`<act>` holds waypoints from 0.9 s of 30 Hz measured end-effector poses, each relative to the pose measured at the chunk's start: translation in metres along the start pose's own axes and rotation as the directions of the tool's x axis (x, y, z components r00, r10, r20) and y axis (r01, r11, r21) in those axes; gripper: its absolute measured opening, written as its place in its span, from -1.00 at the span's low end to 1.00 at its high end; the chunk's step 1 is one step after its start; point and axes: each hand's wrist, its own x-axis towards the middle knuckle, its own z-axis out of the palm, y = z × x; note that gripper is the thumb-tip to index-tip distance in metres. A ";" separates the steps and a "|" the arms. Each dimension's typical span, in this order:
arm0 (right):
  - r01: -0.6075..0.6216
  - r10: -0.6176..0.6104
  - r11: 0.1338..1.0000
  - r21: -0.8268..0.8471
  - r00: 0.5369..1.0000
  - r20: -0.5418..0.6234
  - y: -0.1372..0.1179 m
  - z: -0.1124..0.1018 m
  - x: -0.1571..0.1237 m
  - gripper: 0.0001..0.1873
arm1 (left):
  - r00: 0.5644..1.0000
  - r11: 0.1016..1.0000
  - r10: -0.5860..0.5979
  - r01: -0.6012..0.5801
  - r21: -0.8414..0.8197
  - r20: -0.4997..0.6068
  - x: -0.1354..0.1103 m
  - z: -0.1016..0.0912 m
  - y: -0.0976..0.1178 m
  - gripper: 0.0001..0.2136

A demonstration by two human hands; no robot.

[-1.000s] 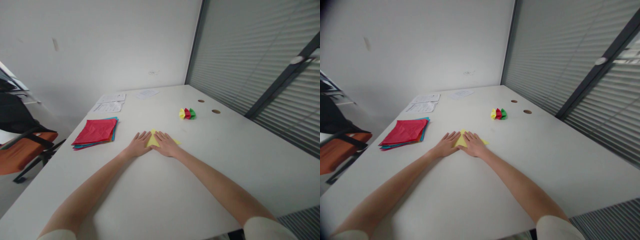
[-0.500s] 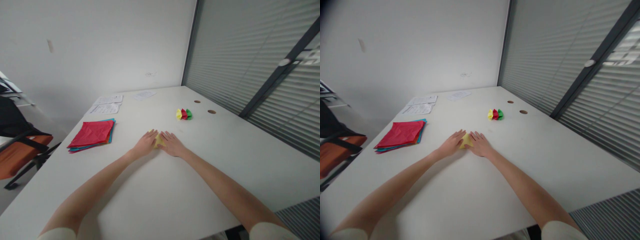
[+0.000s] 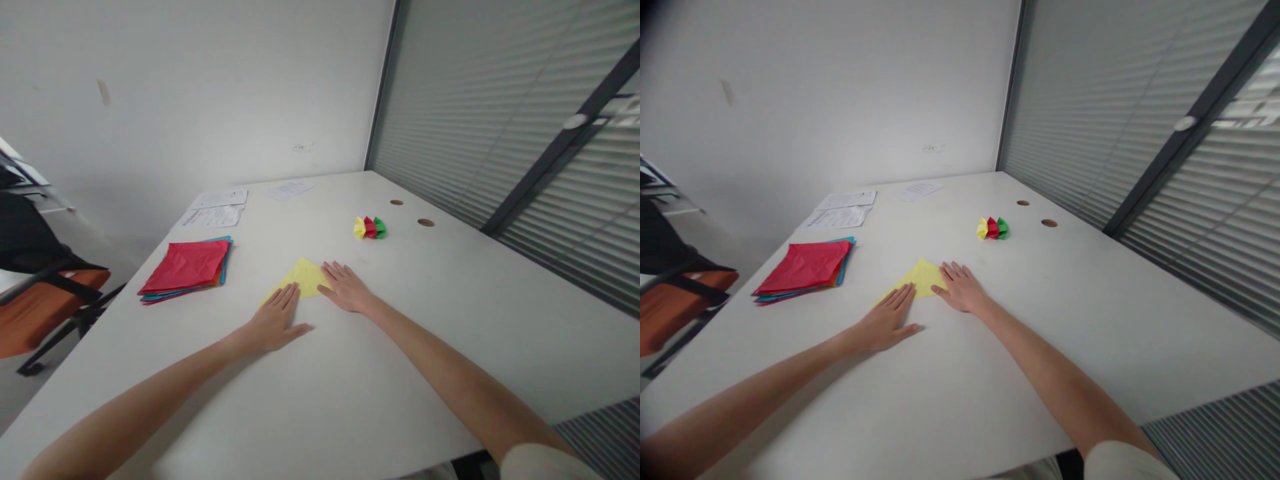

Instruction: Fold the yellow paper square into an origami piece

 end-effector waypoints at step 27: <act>0.205 -0.211 0.974 0.094 0.976 0.059 -0.045 -0.003 0.005 -0.08 | 0.997 1.000 0.007 -0.009 -0.018 -0.083 0.022 0.004 -0.008 -0.24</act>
